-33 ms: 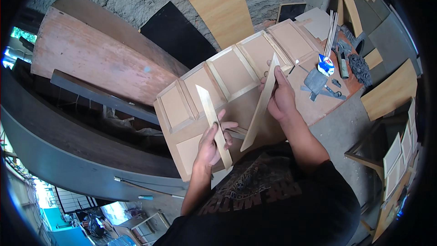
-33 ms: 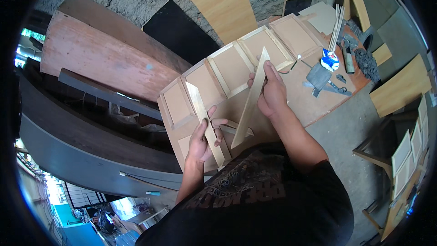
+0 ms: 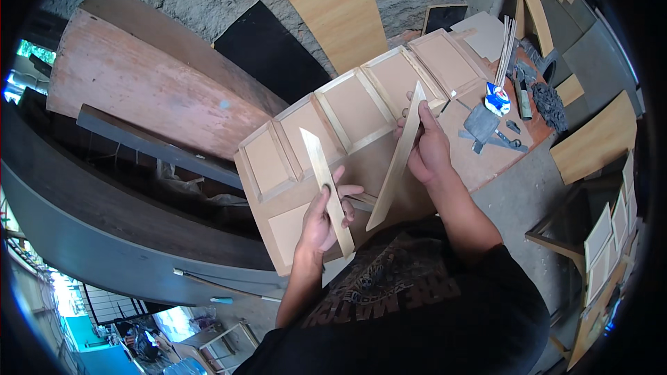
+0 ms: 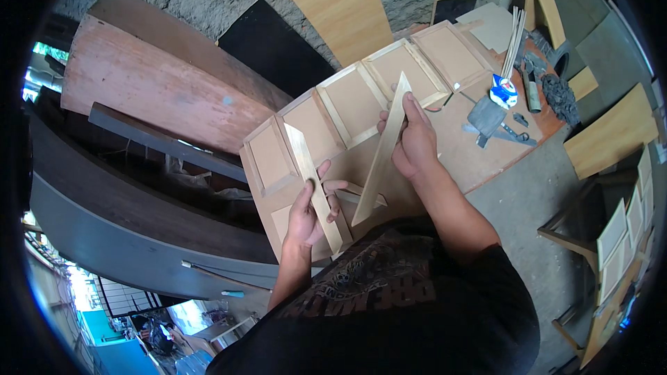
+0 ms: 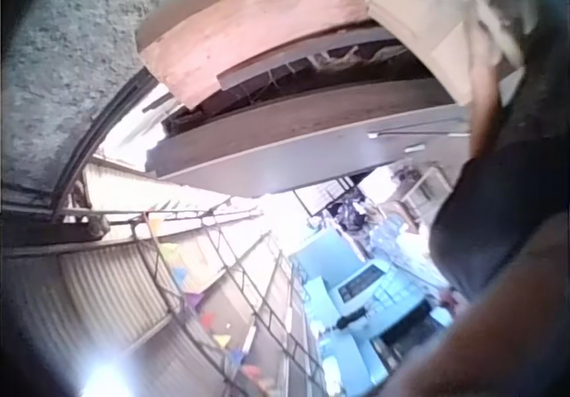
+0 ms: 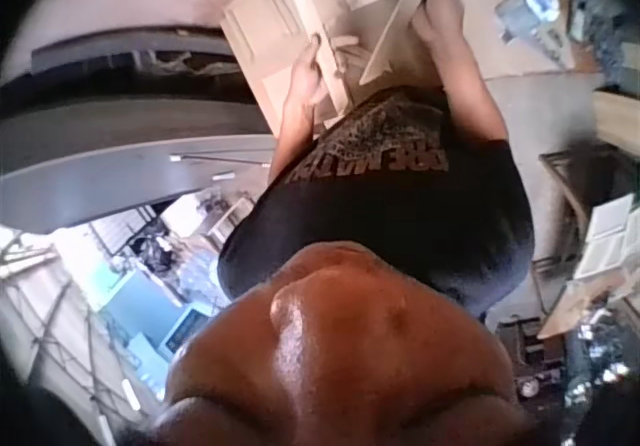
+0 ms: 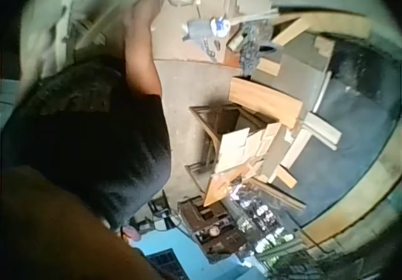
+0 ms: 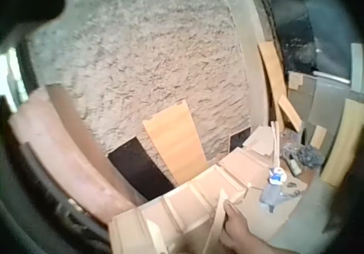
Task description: The recorder is assembling and inspecting wooden frame components on a workshop table.
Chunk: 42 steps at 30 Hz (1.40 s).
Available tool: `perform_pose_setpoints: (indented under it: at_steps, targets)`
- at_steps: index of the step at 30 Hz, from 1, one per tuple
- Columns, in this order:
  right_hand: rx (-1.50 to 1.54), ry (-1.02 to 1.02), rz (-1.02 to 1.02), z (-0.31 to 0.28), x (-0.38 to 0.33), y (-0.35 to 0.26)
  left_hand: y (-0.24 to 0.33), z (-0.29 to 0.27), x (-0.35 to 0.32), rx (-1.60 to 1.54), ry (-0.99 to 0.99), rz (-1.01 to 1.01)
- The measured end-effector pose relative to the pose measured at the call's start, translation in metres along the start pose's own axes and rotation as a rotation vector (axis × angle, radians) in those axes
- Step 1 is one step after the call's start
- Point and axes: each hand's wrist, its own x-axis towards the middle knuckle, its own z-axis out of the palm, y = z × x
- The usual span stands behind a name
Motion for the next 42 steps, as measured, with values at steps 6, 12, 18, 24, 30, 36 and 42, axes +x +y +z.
perform_pose_setpoints:
  at_steps: [6, 12, 18, 24, 30, 36, 42]
  targets:
    - [0.055, -0.032, 0.040, -0.010, -0.001, 0.009, -0.011, -0.010, -0.004, -0.034, 0.094, 0.001]
    - [0.019, 0.130, -0.068, -0.033, 0.017, 0.007, -0.057, -0.100, 0.006, 0.366, 0.533, -0.029]
    - [-0.189, 0.540, -0.043, -0.114, 0.064, 0.038, -0.134, -0.191, -0.010, 0.441, 0.786, -0.177]
    - [-0.594, 0.707, 0.093, -0.194, 0.053, 0.115, -0.176, -0.199, -0.006, 0.589, 0.914, -0.067]
    - [-0.882, 0.633, 0.131, -0.234, 0.038, 0.169, -0.183, -0.198, -0.007, 0.934, 1.002, -0.270]
    - [-0.709, 0.450, 0.382, -0.245, 0.031, 0.182, -0.170, -0.155, 0.008, 1.295, 1.002, -0.356]
    - [-0.738, 0.305, 0.531, -0.240, 0.020, 0.173, -0.176, -0.164, 0.023, 1.637, 0.457, -0.063]
